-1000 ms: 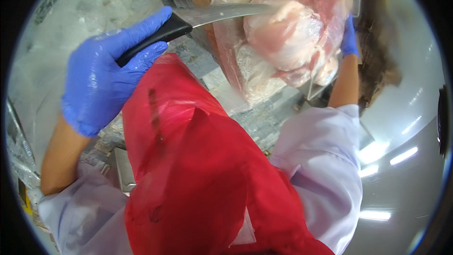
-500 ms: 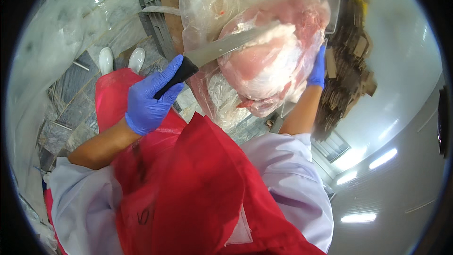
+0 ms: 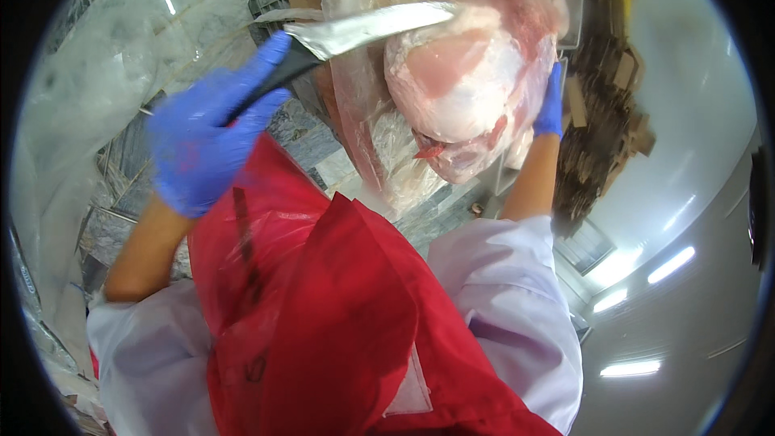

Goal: The person trims fat and connective tissue from large cuts of raw meat using a knife. They handle the meat with gloved hands, place trimmed pieces into metal trays, and occasionally rinse the meat under a water tap.

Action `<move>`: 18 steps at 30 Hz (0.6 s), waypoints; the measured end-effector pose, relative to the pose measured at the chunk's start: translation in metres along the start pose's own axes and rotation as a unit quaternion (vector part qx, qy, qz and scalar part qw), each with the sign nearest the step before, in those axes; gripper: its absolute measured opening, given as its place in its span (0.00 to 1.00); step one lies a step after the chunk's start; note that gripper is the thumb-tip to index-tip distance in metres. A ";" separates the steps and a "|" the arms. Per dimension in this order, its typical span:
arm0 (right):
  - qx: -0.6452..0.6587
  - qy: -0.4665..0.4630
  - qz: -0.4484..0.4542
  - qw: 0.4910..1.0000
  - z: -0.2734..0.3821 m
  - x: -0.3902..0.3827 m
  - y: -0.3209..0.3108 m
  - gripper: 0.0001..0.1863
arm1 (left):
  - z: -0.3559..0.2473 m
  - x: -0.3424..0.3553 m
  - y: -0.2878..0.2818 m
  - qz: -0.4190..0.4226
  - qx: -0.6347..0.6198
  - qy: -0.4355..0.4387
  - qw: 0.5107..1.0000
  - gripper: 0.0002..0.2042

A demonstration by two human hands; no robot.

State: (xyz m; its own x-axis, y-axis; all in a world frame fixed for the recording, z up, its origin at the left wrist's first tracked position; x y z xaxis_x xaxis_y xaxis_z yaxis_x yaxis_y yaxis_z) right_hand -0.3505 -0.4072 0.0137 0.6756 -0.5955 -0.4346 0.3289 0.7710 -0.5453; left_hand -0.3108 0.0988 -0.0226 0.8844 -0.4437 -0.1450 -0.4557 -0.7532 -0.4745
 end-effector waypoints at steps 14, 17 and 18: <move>-0.010 0.004 -0.016 1.000 -0.019 0.037 -0.018 0.34 | 0.020 0.043 -0.016 0.188 -0.127 0.047 0.973 0.24; -0.020 -0.007 -0.004 1.000 -0.020 0.051 -0.018 0.34 | 0.047 0.023 0.019 0.166 -0.085 0.058 0.981 0.24; -0.017 0.000 0.000 1.000 -0.029 0.060 -0.026 0.34 | 0.045 0.017 0.030 0.132 -0.077 0.073 0.986 0.24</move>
State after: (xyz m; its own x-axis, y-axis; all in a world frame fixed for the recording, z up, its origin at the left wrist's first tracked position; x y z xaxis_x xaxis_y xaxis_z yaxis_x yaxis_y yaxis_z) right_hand -0.3378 -0.4700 -0.0190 0.6762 -0.5952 -0.4342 0.3064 0.7632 -0.5689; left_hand -0.3053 0.0902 -0.0781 0.7146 -0.6902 -0.1141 -0.6875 -0.6627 -0.2972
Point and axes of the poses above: each hand's wrist, its own x-axis towards the middle knuckle, its own y-axis out of the palm, z = x × y, the point moved 8 cm from there along x, towards the middle knuckle, and after that the axes turned 4 degrees about z, right-handed, at the moved point
